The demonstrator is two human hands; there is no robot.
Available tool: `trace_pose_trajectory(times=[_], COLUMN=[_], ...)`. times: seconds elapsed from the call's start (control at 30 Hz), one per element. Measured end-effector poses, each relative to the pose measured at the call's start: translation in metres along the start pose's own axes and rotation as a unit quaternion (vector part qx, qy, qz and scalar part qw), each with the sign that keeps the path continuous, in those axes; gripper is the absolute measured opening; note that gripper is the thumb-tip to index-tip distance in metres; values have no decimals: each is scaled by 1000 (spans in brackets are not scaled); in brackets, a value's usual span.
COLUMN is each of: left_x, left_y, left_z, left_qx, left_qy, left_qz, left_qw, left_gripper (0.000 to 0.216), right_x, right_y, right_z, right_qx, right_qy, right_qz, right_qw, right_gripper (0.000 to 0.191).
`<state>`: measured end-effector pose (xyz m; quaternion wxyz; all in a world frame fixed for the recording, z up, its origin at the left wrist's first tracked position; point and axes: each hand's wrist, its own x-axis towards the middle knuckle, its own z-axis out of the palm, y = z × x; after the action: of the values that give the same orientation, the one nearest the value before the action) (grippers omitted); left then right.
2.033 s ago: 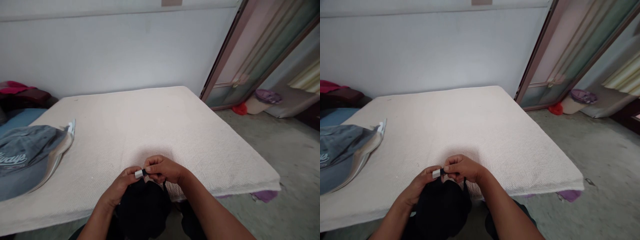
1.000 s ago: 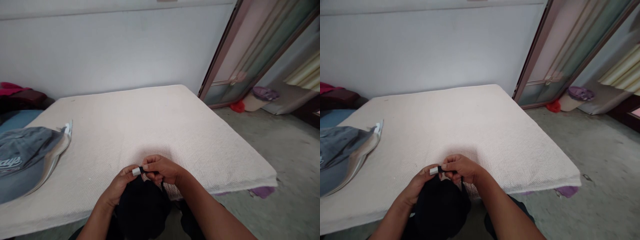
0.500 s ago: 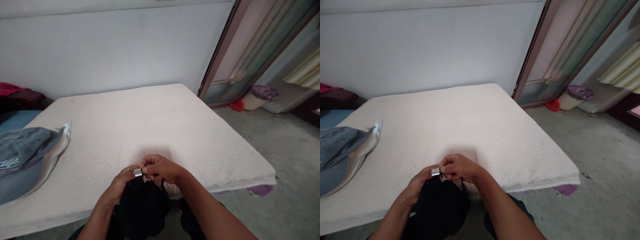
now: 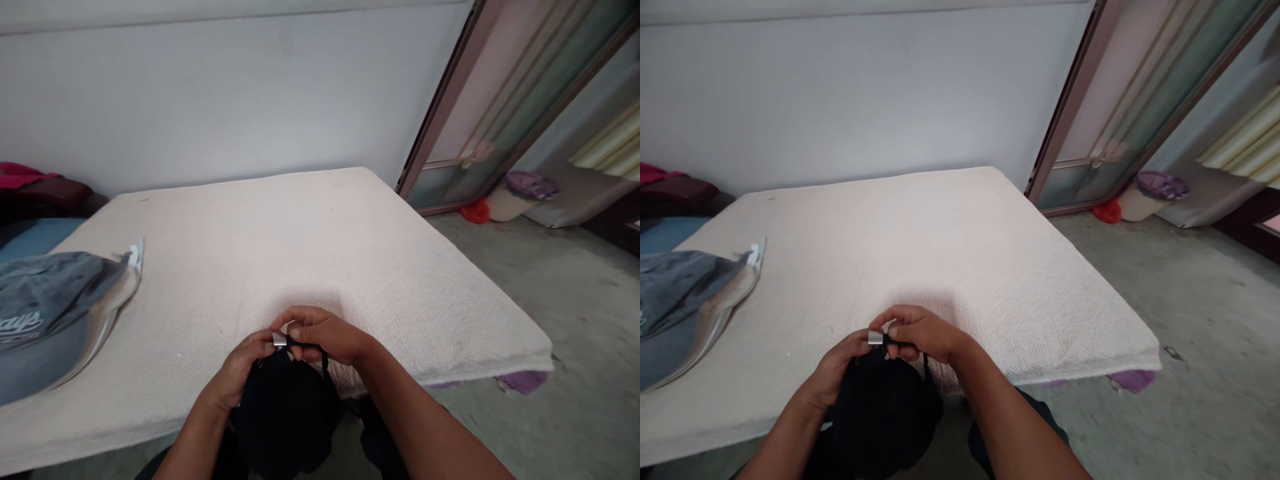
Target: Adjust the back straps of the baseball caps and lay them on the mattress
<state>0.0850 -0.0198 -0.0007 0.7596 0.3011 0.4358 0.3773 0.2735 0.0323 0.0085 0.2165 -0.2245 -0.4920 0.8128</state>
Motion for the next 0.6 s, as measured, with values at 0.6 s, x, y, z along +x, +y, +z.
trace_pose_trajectory(times=[0.6], left_x=[1], left_y=[2], left_z=[-4], left_qx=[-46], left_qy=[-48], left_qz=[8], left_qw=[998], left_gripper=[13], right_x=[-3], right_y=[2], right_z=[-6], right_qx=[-22], right_qy=[49], right_qz=[31], right_qw=[998], right_gripper=[15])
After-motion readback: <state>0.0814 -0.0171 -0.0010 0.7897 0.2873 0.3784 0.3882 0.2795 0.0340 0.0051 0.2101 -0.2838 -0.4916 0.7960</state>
